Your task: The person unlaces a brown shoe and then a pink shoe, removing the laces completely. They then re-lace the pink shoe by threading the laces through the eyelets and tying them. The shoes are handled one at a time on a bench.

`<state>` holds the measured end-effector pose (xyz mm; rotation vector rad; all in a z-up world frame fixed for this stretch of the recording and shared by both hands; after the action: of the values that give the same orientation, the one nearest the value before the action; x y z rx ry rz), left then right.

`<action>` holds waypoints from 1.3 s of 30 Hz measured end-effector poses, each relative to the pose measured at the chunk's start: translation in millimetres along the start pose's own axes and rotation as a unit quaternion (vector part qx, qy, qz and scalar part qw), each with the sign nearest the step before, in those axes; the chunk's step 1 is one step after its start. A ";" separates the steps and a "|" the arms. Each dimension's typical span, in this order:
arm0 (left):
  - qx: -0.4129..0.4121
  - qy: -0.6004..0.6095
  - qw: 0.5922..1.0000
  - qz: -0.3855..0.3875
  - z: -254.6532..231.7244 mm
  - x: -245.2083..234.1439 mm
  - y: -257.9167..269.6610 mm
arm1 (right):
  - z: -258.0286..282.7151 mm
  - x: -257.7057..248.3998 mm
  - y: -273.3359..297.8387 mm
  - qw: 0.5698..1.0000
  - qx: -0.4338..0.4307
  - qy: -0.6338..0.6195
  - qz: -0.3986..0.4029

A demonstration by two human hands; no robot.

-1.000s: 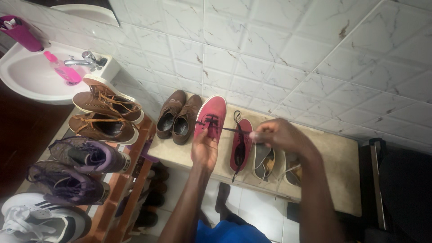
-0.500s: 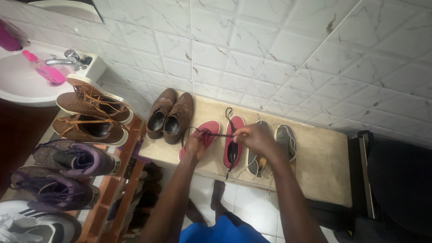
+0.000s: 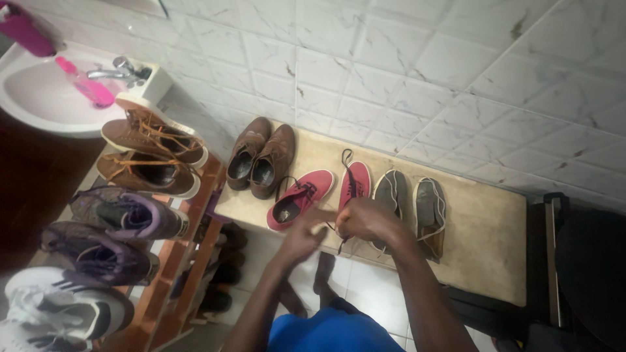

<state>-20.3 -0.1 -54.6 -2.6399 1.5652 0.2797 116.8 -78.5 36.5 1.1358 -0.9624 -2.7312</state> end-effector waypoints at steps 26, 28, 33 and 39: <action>-0.152 0.125 0.949 -0.246 28.2 -86.4 1.9 | -80.3 129.9 -160.0 0.921 0.101 -0.267 -0.265; -0.131 0.042 0.965 -0.223 38.7 -77.4 -6.1 | -72.3 131.0 -158.9 0.928 0.099 -0.200 -0.298; -0.076 -0.216 0.940 -0.255 69.6 -69.2 -24.1 | -70.8 141.4 -162.1 0.924 0.119 -0.163 -0.326; -0.111 -0.258 0.930 -0.236 106.9 -47.6 -50.7 | -78.8 156.5 -164.7 0.902 0.079 -0.215 -0.366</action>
<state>-11.6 80.8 -152.7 -2.6722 0.7533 1.0561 86.1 -26.9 -196.3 1.1065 -0.9468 -3.6935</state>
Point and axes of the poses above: each hand's wrist, its own y-axis away from the middle knuckle, its own x-axis out of the palm, z = x × y, the point moved 5 cm from there along -y, towards the middle knuckle, and after that the axes turned 7 degrees about -x, right-handed, at the moved point
